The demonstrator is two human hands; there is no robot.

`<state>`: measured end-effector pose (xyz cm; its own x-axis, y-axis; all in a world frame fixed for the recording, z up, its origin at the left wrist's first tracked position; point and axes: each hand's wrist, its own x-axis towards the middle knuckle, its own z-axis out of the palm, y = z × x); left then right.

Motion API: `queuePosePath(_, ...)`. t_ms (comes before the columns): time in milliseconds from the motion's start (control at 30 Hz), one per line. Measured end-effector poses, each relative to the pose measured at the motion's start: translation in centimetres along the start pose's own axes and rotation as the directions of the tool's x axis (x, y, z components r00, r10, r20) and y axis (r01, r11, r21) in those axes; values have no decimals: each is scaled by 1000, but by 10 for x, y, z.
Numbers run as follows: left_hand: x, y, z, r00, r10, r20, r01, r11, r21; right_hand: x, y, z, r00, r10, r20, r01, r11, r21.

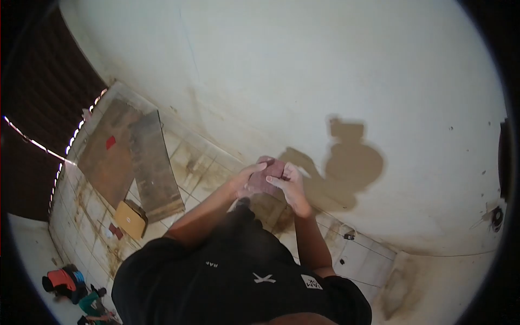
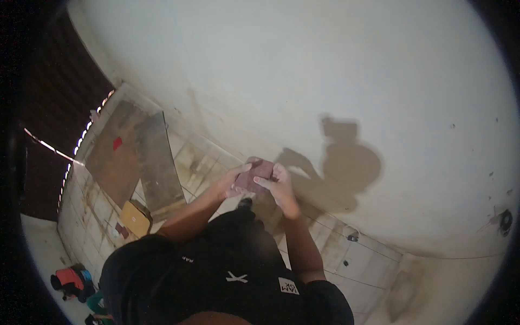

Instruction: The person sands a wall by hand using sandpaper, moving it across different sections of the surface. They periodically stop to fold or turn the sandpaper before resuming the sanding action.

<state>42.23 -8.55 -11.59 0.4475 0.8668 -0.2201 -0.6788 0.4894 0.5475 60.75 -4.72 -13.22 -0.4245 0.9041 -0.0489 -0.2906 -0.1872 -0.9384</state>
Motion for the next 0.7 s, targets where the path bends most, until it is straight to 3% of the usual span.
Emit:
queuePosePath(33, 9, 4, -13, 999, -49, 18, 48, 997, 55, 7, -5, -1, 1000, 4, 5, -3, 998, -70)
queuePosePath(133, 28, 20, -25, 989, 68, -132, 19, 821, 570, 29, -21, 2, 998, -45, -36, 27, 918, -396)
queuePosePath(200, 40, 20, -40, 978, 198, -61, -105, 727, 678, 35, -54, 17, 993, -75, -90, -2, 756, -654)
queuePosePath(300, 50, 30, -36, 903, 430, 30, -311, 603, 735, 52, -69, 32, 994, -76, -73, -25, 498, -867)
queuePosePath(367, 47, 52, -23, 853, 520, 47, -401, 595, 697, 65, -55, 27, 997, -60, -57, -16, 538, -843)
queuePosePath(433, 74, 77, -54, 695, 714, 78, -380, 274, 883, 78, -47, 27, 1000, 4, 28, 20, 603, -797)
queuePosePath(500, 97, 142, -84, 470, 882, -38, -373, 237, 897, 85, -59, 14, 980, 98, 174, 60, 687, -725)
queuePosePath(533, 117, 174, -121, 247, 965, -86, -296, 159, 942, 85, -62, 6, 971, 159, 179, 32, 657, -753)
queuePosePath(567, 122, 212, -131, 6, 997, -78, -369, 74, 926, 86, -66, -3, 961, 212, 180, 9, 624, -782)
queuePosePath(600, 113, 244, -118, 21, 990, -141, -427, 136, 894, 88, -68, -7, 949, 261, 177, -10, 586, -810)
queuePosePath(667, 127, 271, -122, -41, 994, -106, -352, 85, 932, 88, -70, -8, 939, 327, 104, -107, 566, -818)
queuePosePath(700, 153, 272, -129, -100, 995, 1, -204, -22, 979, 90, -70, -10, 931, 360, 65, -156, 551, -819)
